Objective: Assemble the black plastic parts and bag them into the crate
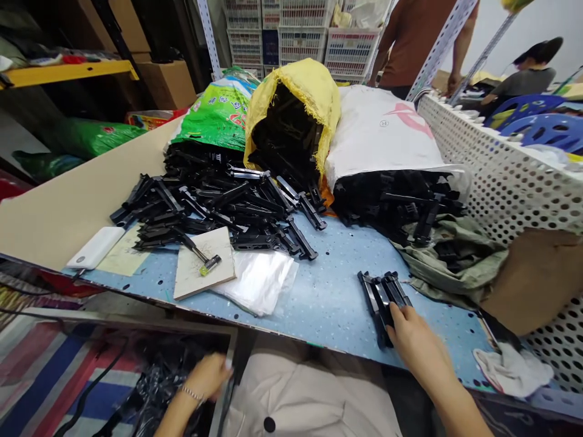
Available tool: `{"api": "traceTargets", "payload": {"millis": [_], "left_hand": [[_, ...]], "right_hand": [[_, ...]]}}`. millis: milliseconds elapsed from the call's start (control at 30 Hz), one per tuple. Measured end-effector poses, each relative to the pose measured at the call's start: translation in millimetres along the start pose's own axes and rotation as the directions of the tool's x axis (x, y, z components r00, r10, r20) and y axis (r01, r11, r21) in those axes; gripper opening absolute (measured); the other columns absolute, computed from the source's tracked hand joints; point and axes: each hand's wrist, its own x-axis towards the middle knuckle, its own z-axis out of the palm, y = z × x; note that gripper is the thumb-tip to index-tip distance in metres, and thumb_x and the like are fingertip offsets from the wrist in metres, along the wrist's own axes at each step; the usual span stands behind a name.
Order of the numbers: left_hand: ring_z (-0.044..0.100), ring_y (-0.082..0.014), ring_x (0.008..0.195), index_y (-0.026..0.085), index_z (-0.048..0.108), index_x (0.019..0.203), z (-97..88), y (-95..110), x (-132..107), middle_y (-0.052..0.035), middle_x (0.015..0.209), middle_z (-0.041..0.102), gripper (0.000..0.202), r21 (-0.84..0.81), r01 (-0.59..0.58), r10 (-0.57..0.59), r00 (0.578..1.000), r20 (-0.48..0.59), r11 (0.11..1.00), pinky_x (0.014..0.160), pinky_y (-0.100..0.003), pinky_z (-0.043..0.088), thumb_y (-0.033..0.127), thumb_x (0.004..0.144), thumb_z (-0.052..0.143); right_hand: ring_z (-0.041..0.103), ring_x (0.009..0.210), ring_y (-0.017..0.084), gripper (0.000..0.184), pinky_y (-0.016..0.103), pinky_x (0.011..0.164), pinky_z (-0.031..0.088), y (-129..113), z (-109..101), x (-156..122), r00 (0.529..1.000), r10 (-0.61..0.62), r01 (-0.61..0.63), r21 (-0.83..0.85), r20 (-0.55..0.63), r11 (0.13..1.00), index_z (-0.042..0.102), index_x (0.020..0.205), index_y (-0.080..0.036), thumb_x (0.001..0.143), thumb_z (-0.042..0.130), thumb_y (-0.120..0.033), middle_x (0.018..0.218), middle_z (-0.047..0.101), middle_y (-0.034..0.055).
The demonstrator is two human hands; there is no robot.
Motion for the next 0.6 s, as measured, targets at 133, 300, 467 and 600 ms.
{"api": "traceTargets", "payload": {"millis": [133, 300, 467, 600], "left_hand": [[0.062, -0.0186, 0.071, 0.018, 0.06, 0.077, -4.3, 79, 42, -0.003, 0.075, 0.064, 0.018, 0.185, -0.295, 0.332, 0.917, -0.222, 0.938, 0.063, -0.027, 0.045, 0.032, 0.086, 0.052], [0.059, -0.0241, 0.086, 0.017, 0.06, 0.088, -1.7, 130, 79, -0.0095, 0.093, 0.06, 0.011, 0.302, -0.303, 0.412, 0.808, -0.421, 0.904, 0.074, -0.034, 0.047, 0.018, 0.077, 0.06], [0.057, -0.0168, 0.073, 0.018, 0.064, 0.069, -10.5, 101, 99, -0.0028, 0.074, 0.063, 0.01, -0.501, -0.366, 0.202, 0.914, -0.352, 0.784, 0.07, -0.028, 0.044, 0.025, 0.076, 0.061], [0.046, -0.01, 0.049, 0.017, 0.057, 0.06, -11.6, 93, 104, 0.0037, 0.053, 0.052, 0.029, -0.646, -0.292, 0.116, 0.946, -0.302, 0.705, 0.05, -0.023, 0.036, 0.042, 0.067, 0.069]], "right_hand": [[0.065, 0.084, 0.028, 0.041, 0.033, 0.064, 0.043, -25, -1, 10, 0.998, 0.037, -0.043, 0.113, 0.053, 0.993, 0.049, 0.127, -0.014, 0.087, 0.048, -0.022, 0.097, 0.065, 0.015], [0.063, 0.086, 0.026, 0.03, 0.033, 0.072, 0.043, -32, -5, 28, 0.981, 0.069, -0.162, 0.562, 0.184, 0.811, 0.061, 0.108, -0.015, 0.086, 0.05, -0.033, 0.094, 0.066, 0.0119], [0.058, 0.074, 0.017, 0.034, 0.028, 0.068, 0.044, -69, -21, 28, 0.938, -0.22, -0.281, 0.959, 0.268, -0.026, 0.064, 0.101, -0.017, 0.079, 0.061, -0.043, 0.08, 0.064, 0.0019], [0.057, 0.066, 0.012, 0.027, 0.024, 0.063, 0.044, -133, -36, 37, 0.845, -0.458, -0.465, 0.803, 0.277, -0.372, 0.069, 0.089, -0.015, 0.071, 0.074, -0.036, 0.076, 0.065, 0.0015]]}}
